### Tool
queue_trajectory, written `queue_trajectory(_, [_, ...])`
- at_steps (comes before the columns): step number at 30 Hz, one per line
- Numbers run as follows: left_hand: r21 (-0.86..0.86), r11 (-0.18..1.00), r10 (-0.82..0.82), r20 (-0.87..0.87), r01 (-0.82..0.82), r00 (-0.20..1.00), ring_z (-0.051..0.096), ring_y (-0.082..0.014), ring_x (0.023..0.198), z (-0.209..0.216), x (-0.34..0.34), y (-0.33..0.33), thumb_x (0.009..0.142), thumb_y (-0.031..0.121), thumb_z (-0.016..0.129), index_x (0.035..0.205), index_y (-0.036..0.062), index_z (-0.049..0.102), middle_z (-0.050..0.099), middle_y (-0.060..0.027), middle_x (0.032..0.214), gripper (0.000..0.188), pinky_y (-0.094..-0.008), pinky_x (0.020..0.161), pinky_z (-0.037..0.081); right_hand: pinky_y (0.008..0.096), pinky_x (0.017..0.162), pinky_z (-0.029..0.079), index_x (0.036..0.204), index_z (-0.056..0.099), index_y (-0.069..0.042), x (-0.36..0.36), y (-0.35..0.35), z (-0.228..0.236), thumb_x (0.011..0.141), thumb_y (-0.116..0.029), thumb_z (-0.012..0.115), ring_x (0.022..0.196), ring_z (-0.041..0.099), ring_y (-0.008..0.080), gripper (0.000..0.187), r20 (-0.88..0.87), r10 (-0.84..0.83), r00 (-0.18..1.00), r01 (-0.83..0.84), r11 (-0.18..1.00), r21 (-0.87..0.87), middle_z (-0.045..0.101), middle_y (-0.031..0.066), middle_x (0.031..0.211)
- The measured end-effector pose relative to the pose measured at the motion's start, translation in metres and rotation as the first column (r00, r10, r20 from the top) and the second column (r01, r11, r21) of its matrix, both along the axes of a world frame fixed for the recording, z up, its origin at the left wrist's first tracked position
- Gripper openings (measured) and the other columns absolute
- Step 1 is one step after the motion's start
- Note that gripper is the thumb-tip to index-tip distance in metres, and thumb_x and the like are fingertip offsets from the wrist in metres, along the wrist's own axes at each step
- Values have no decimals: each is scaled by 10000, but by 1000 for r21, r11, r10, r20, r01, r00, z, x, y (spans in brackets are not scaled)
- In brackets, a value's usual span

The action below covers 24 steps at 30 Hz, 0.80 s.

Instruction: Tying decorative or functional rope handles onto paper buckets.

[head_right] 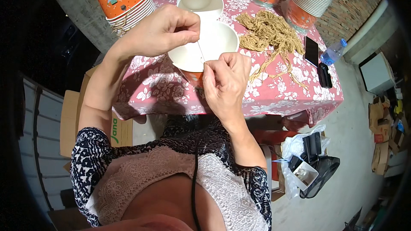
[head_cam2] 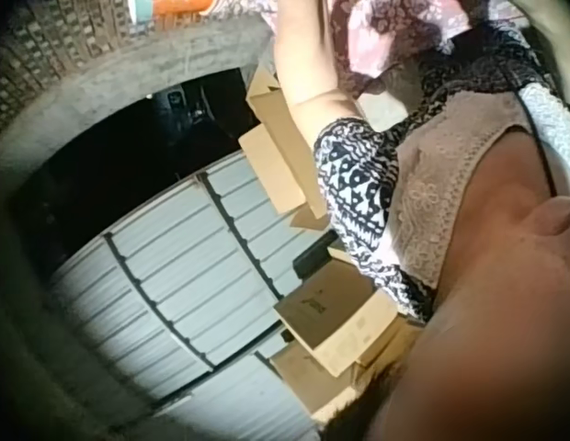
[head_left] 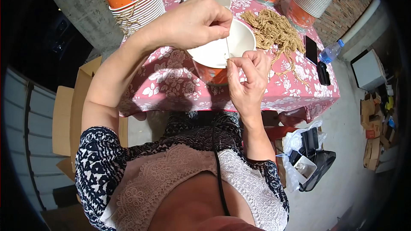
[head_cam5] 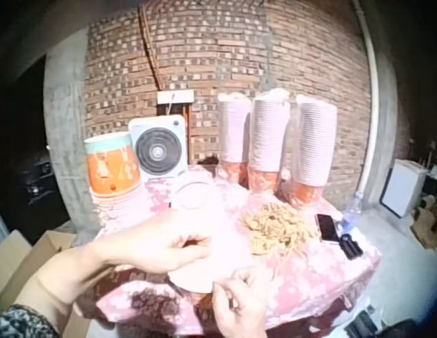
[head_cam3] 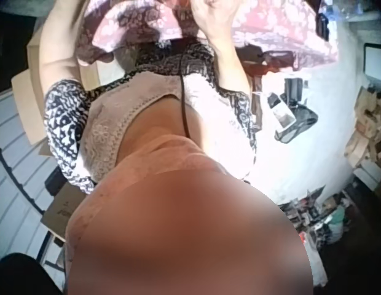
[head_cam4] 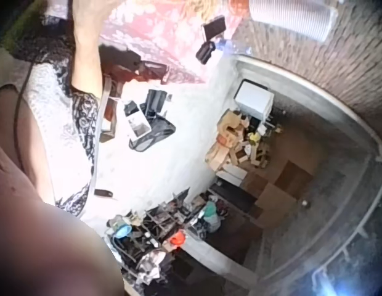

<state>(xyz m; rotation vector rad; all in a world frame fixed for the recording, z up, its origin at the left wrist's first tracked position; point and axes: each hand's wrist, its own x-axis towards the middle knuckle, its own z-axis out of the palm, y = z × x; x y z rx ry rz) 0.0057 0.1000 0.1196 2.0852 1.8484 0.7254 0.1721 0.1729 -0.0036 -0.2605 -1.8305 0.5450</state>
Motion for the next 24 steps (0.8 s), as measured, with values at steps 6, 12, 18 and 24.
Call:
queue_trajectory(6, [7,1000,17,71,-18,997,429,-51,610,1,-1,3,874,104,611,750,-28,548,496,18,625,192,-248,547,370,359,728,349,732,627,-43,3,6,-2,655,12,696,786,440,231,117,10,20,1000,-20,999,27,491,62,758])
queue_trajectory(12, [123,992,-15,237,-15,971,453,-16,619,9,-8,9,914,155,631,786,8,602,516,59,663,197,-199,553,367,370,722,354,746,631,-45,8,12,-5,653,4,686,816,451,254,119,87,5,996,-13,996,90,517,93,803])
queue_trajectory(18, [224,974,-97,326,23,940,605,-75,856,2,-26,11,942,95,567,1147,1,631,662,-49,1036,235,-220,740,494,389,759,408,862,640,-28,9,12,-8,760,-73,716,848,485,286,135,191,34,981,-56,992,111,565,110,874])
queue_trajectory(24, [204,972,91,129,-116,988,649,-161,992,-3,-9,-39,919,-12,514,1125,25,680,652,-98,1229,267,-269,812,522,364,708,438,870,629,-17,18,20,-20,777,-36,703,792,529,273,121,-9,81,997,-81,991,-105,573,115,859])
